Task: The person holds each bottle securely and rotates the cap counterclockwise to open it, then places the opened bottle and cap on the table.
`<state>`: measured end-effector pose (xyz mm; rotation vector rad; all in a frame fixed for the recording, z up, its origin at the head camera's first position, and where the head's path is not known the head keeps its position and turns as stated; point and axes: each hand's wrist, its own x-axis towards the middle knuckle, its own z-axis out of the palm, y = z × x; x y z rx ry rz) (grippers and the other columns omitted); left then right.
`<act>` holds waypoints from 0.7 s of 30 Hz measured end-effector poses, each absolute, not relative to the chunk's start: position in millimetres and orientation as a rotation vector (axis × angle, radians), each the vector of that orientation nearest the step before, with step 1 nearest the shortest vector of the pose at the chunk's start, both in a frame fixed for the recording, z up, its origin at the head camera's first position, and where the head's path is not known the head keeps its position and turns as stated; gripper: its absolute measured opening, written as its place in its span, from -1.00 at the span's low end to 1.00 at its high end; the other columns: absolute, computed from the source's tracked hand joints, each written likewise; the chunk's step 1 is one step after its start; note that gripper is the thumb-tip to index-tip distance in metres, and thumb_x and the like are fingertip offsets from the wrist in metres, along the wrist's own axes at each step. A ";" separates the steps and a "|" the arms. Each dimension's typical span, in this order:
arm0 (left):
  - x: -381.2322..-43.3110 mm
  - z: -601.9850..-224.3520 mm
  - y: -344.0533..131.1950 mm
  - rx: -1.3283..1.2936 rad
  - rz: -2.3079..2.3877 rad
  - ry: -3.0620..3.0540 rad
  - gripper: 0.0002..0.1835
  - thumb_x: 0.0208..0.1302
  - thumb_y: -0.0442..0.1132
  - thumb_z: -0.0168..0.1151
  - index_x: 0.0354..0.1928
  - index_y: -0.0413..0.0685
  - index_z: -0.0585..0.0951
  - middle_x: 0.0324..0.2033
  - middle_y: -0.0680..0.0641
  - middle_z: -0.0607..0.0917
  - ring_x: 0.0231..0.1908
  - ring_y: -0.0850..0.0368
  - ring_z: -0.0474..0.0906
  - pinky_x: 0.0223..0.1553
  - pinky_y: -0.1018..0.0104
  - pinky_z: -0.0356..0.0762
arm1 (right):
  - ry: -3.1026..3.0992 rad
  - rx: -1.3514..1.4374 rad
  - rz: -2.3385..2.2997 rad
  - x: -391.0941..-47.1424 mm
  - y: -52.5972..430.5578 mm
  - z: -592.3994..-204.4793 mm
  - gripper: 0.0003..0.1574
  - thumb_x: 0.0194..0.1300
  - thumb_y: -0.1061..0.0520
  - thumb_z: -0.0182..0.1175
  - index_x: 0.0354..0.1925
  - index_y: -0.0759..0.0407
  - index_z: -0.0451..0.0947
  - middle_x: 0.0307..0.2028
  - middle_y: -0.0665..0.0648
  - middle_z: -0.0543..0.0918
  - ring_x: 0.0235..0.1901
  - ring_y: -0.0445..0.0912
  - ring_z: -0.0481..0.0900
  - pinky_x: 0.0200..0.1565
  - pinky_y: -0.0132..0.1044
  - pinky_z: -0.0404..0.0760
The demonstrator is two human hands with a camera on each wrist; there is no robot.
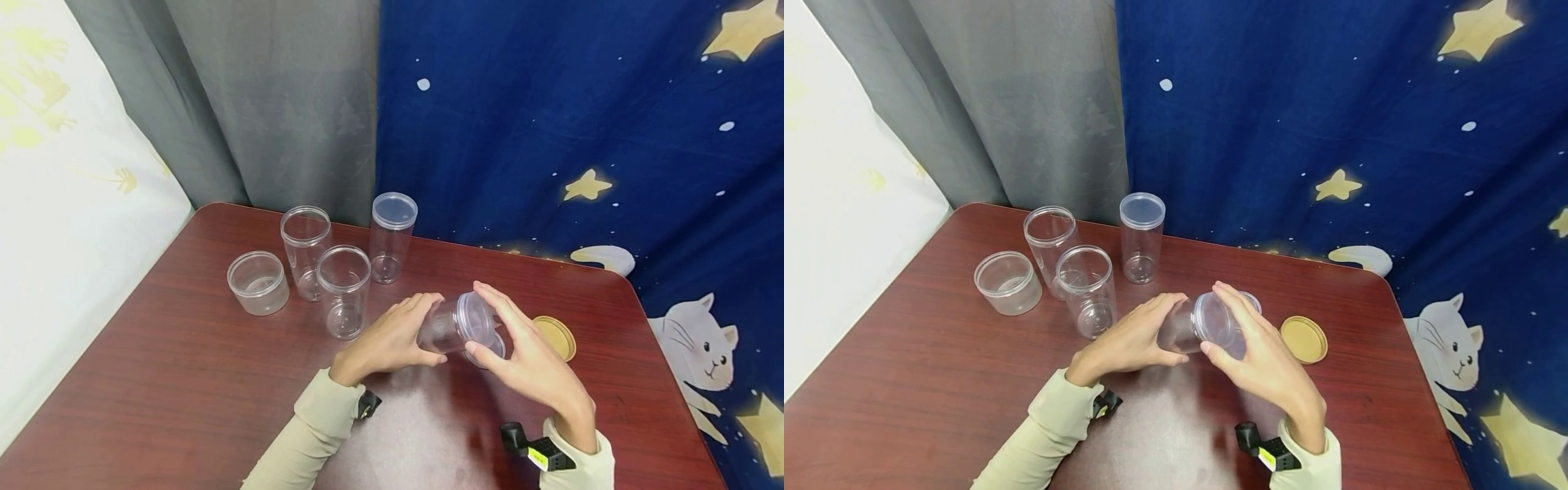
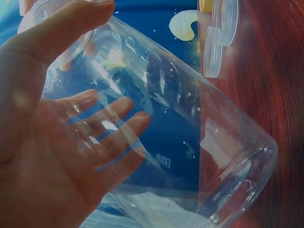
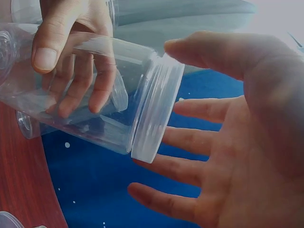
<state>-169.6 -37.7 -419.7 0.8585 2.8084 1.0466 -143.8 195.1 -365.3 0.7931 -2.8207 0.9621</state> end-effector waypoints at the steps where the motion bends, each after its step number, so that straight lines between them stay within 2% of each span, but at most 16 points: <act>1: -169.7 -419.8 -37.6 0.857 1.044 2.810 -0.06 -0.03 0.09 0.53 0.36 -0.07 0.31 0.21 -0.04 0.52 0.20 0.10 0.44 0.26 0.07 0.39 | -2.819 0.780 0.961 -143.8 195.3 -365.2 0.02 0.21 -0.01 0.40 0.50 -0.26 0.11 0.44 -0.06 0.28 0.29 -0.10 0.39 0.18 -0.17 0.51; 5: -170.1 -420.0 -37.3 0.858 1.035 2.818 -0.06 -0.04 0.09 0.54 0.35 -0.07 0.32 0.20 -0.04 0.52 0.20 0.10 0.44 0.25 0.07 0.39 | -2.813 0.692 0.879 -144.7 193.9 -365.4 -0.03 0.18 -0.11 0.41 0.46 -0.12 0.21 0.32 0.01 0.42 0.12 -0.06 0.53 0.04 -0.02 0.56; 8: -169.9 -419.7 -37.0 0.868 1.026 2.821 -0.06 -0.03 0.11 0.53 0.35 -0.07 0.32 0.21 -0.04 0.51 0.21 0.10 0.43 0.25 0.07 0.39 | -2.815 0.623 0.767 -145.2 192.0 -366.8 -0.03 0.15 -0.21 0.40 0.42 -0.02 0.27 0.15 0.03 0.51 -0.10 -0.09 0.59 -0.12 -0.06 0.58; 11: -169.2 -419.0 -36.5 0.879 1.017 2.823 -0.06 -0.03 0.11 0.53 0.36 -0.07 0.32 0.21 -0.03 0.51 0.22 0.10 0.43 0.25 0.07 0.40 | -2.828 0.572 0.693 -144.8 190.3 -367.6 0.00 0.14 -0.30 0.38 0.41 0.01 0.29 0.02 0.00 0.54 -0.23 -0.15 0.56 -0.23 -0.14 0.55; 15: -168.9 -419.0 -35.8 0.894 1.003 2.834 -0.06 -0.04 0.11 0.53 0.34 -0.07 0.32 0.18 -0.03 0.53 0.18 0.10 0.45 0.22 0.08 0.42 | -2.828 0.554 0.676 -144.5 188.6 -366.9 -0.01 0.12 -0.34 0.37 0.39 0.01 0.32 -0.04 -0.03 0.55 -0.26 -0.18 0.54 -0.26 -0.17 0.52; 21: -169.6 -420.6 -35.7 0.906 1.004 2.846 -0.07 -0.06 0.11 0.54 0.33 -0.06 0.33 0.13 -0.03 0.55 0.13 0.12 0.48 0.19 0.10 0.45 | -2.802 0.577 0.692 -144.9 187.4 -366.5 -0.04 0.11 -0.32 0.39 0.38 0.00 0.35 0.01 -0.03 0.58 -0.25 -0.16 0.60 -0.23 -0.13 0.57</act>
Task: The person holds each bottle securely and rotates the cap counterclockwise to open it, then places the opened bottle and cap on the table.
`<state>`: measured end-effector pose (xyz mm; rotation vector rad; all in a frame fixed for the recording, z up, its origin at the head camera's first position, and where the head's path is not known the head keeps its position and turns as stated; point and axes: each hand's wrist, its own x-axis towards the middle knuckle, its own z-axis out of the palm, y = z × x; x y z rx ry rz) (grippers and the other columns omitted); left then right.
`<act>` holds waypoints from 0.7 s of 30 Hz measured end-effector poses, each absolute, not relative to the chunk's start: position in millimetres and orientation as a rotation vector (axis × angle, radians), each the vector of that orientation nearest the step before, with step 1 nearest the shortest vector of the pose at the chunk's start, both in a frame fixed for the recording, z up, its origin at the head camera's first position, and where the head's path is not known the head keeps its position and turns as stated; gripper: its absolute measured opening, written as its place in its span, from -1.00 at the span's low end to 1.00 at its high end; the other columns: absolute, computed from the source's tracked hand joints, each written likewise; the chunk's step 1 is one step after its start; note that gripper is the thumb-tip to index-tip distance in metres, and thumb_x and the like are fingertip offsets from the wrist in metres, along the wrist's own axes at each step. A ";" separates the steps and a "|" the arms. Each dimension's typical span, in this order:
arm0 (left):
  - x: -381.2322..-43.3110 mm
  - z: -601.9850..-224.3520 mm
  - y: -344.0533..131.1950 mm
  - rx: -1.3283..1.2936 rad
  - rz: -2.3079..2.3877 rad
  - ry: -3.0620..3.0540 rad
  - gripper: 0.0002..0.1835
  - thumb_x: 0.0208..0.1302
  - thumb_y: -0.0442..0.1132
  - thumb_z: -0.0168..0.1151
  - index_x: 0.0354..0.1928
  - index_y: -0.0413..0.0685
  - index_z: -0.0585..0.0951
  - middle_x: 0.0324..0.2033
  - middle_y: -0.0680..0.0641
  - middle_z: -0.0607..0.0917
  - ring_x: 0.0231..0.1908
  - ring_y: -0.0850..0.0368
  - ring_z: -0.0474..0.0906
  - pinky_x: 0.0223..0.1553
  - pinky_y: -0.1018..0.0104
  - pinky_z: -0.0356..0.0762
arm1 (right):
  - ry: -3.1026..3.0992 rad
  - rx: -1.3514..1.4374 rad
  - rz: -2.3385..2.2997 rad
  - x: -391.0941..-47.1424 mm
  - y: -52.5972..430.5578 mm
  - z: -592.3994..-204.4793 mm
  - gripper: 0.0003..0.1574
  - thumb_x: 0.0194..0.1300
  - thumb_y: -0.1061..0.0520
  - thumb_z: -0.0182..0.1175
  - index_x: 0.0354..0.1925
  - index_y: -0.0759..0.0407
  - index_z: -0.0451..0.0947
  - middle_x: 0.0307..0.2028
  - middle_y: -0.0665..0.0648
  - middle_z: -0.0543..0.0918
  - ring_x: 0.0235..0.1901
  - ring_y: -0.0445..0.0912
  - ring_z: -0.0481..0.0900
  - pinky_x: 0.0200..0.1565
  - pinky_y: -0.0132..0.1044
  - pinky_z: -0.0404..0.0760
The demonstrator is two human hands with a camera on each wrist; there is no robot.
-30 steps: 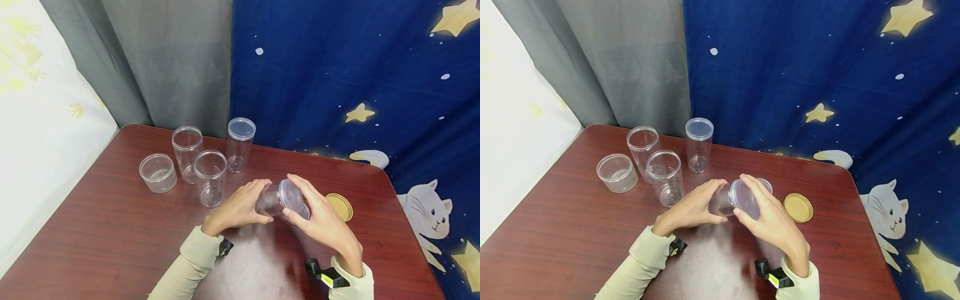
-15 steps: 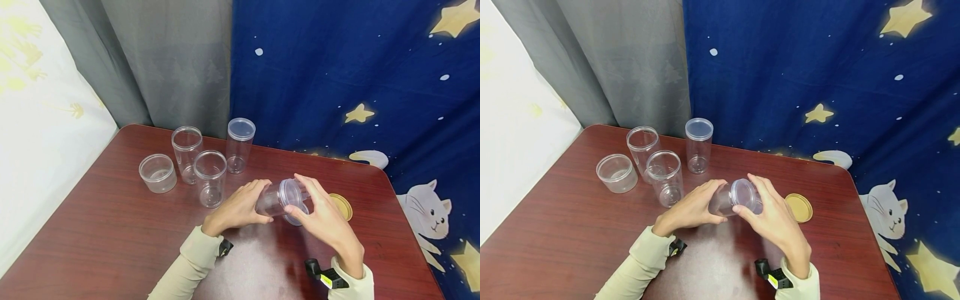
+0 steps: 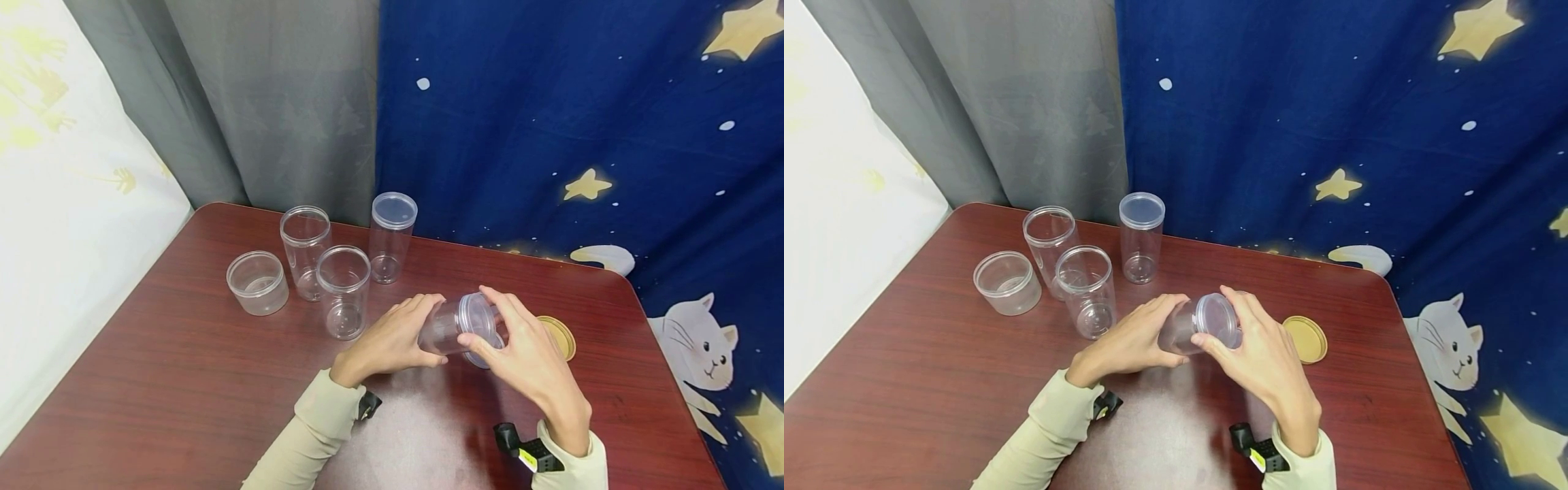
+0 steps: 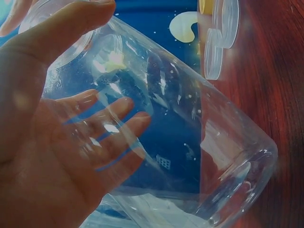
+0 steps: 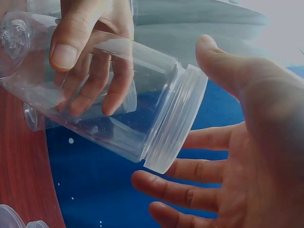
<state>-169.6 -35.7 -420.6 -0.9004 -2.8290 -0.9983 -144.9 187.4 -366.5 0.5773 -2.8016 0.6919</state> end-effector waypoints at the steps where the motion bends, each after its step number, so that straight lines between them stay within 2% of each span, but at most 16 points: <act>1: -169.6 -420.6 -35.7 -0.900 -0.999 -2.827 -0.07 -0.06 0.11 0.54 0.33 -0.06 0.33 0.13 -0.03 0.55 0.13 0.12 0.48 0.19 0.10 0.45 | -2.799 0.582 0.695 -144.8 187.4 -366.3 -0.04 0.12 -0.31 0.39 0.37 0.00 0.35 0.03 -0.02 0.59 -0.24 -0.15 0.61 -0.22 -0.13 0.58; 16: -169.9 -421.2 -36.8 -0.890 -0.978 -2.834 -0.06 -0.06 0.11 0.54 0.34 -0.07 0.34 0.14 -0.03 0.55 0.15 0.11 0.47 0.19 0.10 0.44 | -2.792 0.660 0.762 -143.7 187.4 -365.3 -0.11 0.16 -0.20 0.40 0.38 -0.06 0.34 0.17 0.01 0.55 -0.24 -0.14 0.63 -0.19 -0.11 0.63; 21: -170.1 -420.8 -37.3 -0.887 -0.988 -2.836 -0.05 -0.06 0.10 0.54 0.34 -0.07 0.33 0.17 -0.03 0.54 0.17 0.10 0.46 0.20 0.09 0.43 | -2.784 0.696 0.777 -142.9 188.4 -364.2 -0.11 0.15 -0.16 0.42 0.39 -0.08 0.33 0.22 0.00 0.51 -0.14 -0.13 0.62 -0.13 -0.09 0.63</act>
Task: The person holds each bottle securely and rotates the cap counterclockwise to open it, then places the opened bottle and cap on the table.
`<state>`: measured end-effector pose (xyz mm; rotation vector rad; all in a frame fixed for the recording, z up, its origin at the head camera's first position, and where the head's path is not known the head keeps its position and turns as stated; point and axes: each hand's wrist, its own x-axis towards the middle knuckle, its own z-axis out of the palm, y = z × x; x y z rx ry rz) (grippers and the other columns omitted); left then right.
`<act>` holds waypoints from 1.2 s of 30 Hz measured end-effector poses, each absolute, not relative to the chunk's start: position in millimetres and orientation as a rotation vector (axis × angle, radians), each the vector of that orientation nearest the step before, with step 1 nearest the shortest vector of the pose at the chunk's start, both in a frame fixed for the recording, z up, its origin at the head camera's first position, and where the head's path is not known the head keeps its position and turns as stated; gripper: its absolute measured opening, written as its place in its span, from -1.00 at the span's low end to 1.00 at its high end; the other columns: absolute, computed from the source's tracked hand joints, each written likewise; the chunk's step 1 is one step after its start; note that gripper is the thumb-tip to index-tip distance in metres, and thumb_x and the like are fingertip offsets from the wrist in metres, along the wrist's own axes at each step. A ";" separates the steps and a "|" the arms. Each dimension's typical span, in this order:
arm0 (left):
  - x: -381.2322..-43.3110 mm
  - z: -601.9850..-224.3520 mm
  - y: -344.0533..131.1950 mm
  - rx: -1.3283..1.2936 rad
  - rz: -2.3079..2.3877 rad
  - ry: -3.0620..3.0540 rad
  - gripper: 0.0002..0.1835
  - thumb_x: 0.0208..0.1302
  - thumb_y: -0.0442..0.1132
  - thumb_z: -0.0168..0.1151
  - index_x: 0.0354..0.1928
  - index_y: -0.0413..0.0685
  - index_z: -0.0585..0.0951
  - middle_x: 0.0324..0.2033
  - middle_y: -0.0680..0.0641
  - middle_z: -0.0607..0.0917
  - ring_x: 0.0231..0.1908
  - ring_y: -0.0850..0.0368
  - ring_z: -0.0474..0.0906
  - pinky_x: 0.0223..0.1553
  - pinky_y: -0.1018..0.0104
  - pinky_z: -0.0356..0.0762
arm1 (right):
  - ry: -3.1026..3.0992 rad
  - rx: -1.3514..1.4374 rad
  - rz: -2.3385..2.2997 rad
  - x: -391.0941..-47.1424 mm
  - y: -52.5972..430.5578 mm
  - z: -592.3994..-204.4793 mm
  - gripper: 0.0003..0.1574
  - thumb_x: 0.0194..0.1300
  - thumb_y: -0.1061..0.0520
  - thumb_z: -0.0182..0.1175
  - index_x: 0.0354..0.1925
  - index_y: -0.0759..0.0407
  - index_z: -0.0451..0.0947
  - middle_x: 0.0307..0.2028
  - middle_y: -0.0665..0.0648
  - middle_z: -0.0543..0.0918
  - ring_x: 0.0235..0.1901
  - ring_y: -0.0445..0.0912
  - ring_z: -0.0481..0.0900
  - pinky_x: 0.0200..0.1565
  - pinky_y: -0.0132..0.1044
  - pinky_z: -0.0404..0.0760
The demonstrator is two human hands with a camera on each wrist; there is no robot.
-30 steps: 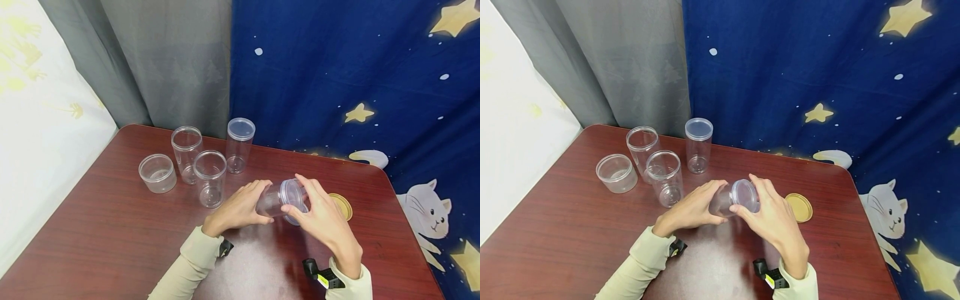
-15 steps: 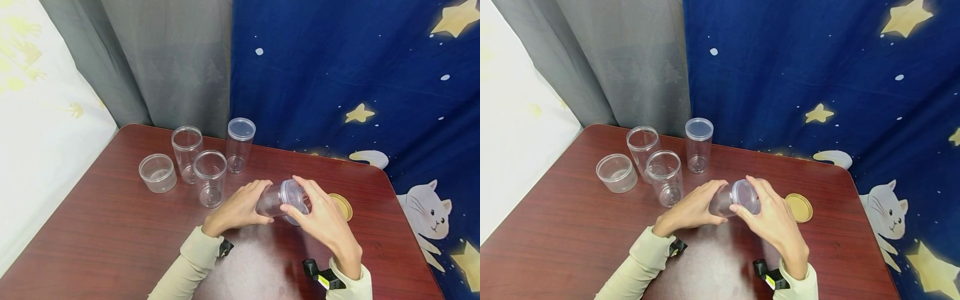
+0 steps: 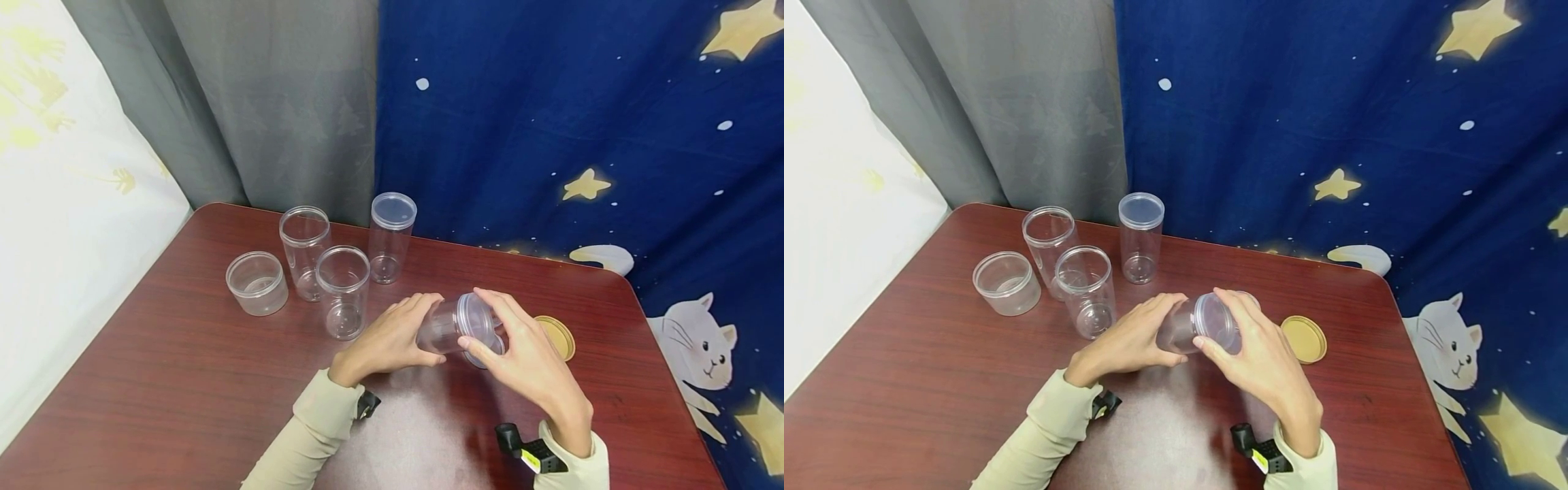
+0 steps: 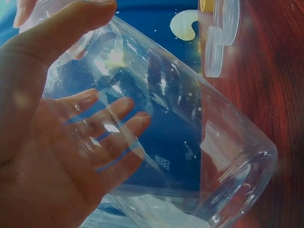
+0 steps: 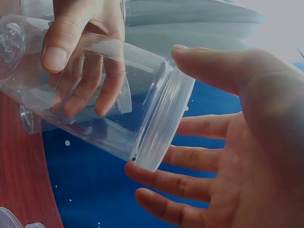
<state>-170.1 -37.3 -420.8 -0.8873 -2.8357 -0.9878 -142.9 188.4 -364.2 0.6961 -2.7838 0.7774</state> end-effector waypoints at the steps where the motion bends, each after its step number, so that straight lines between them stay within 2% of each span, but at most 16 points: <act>1: -170.1 -420.9 -37.4 -0.887 -0.990 -2.836 -0.05 -0.06 0.10 0.54 0.35 -0.07 0.33 0.18 -0.03 0.54 0.18 0.10 0.46 0.21 0.09 0.43 | -2.784 0.702 0.783 -142.8 188.6 -364.0 -0.11 0.15 -0.15 0.42 0.39 -0.08 0.32 0.23 0.00 0.51 -0.11 -0.11 0.62 -0.11 -0.08 0.62; 9: -170.0 -420.5 -38.1 -0.886 -0.998 -2.842 -0.05 -0.05 0.10 0.54 0.35 -0.07 0.32 0.20 -0.03 0.52 0.20 0.10 0.45 0.22 0.09 0.42 | -2.784 0.741 0.819 -143.3 189.7 -363.7 -0.11 0.16 -0.11 0.42 0.39 -0.09 0.31 0.28 -0.01 0.46 0.06 -0.06 0.57 0.00 -0.03 0.61; 15: -170.0 -420.0 -38.0 -0.890 -1.014 -2.846 -0.06 -0.04 0.10 0.53 0.36 -0.07 0.32 0.21 -0.03 0.52 0.20 0.10 0.44 0.24 0.08 0.41 | -2.770 0.777 0.842 -143.5 190.7 -364.8 -0.10 0.16 -0.04 0.42 0.40 -0.07 0.30 0.30 -0.03 0.44 0.05 -0.13 0.54 -0.03 -0.07 0.62; 20: -170.4 -420.2 -37.9 -0.893 -1.019 -2.847 -0.06 -0.04 0.10 0.53 0.36 -0.06 0.32 0.20 -0.03 0.52 0.20 0.10 0.44 0.24 0.09 0.41 | -2.781 0.798 0.845 -143.1 190.9 -364.4 -0.05 0.14 0.00 0.42 0.43 -0.07 0.25 0.33 -0.02 0.40 0.13 -0.11 0.50 0.02 -0.06 0.60; 26: -170.6 -419.9 -38.1 -0.894 -1.014 -2.844 -0.06 -0.04 0.09 0.54 0.36 -0.07 0.32 0.18 -0.03 0.53 0.17 0.10 0.45 0.22 0.09 0.42 | -2.824 0.771 0.905 -142.7 191.0 -363.7 0.07 0.17 -0.03 0.41 0.51 -0.17 0.09 0.40 0.01 0.31 0.22 -0.05 0.45 0.11 0.03 0.55; 30: -170.4 -419.2 -38.8 -0.888 -1.014 -2.841 -0.06 -0.04 0.09 0.54 0.36 -0.07 0.32 0.17 -0.03 0.54 0.16 0.11 0.46 0.22 0.09 0.42 | -2.870 0.669 0.942 -141.9 192.4 -362.8 0.13 0.20 -0.15 0.38 0.54 -0.24 -0.04 0.44 0.04 0.27 0.15 0.02 0.52 0.06 0.05 0.57; 33: -170.3 -418.8 -38.5 -0.887 -1.004 -2.837 -0.06 -0.04 0.09 0.54 0.35 -0.07 0.32 0.17 -0.03 0.54 0.16 0.11 0.46 0.22 0.10 0.42 | -2.876 0.600 0.913 -142.1 192.2 -363.2 0.05 0.23 -0.18 0.36 0.52 -0.13 0.06 0.33 0.08 0.40 -0.05 -0.01 0.62 -0.08 0.00 0.62; 36: -170.2 -418.5 -37.7 -0.901 -0.977 -2.825 -0.07 -0.04 0.09 0.54 0.34 -0.07 0.33 0.16 -0.03 0.54 0.16 0.11 0.46 0.21 0.10 0.43 | -2.883 0.550 0.853 -142.3 190.3 -363.3 -0.06 0.25 -0.19 0.33 0.46 0.00 0.20 0.19 0.10 0.51 -0.14 -0.04 0.63 -0.14 -0.04 0.62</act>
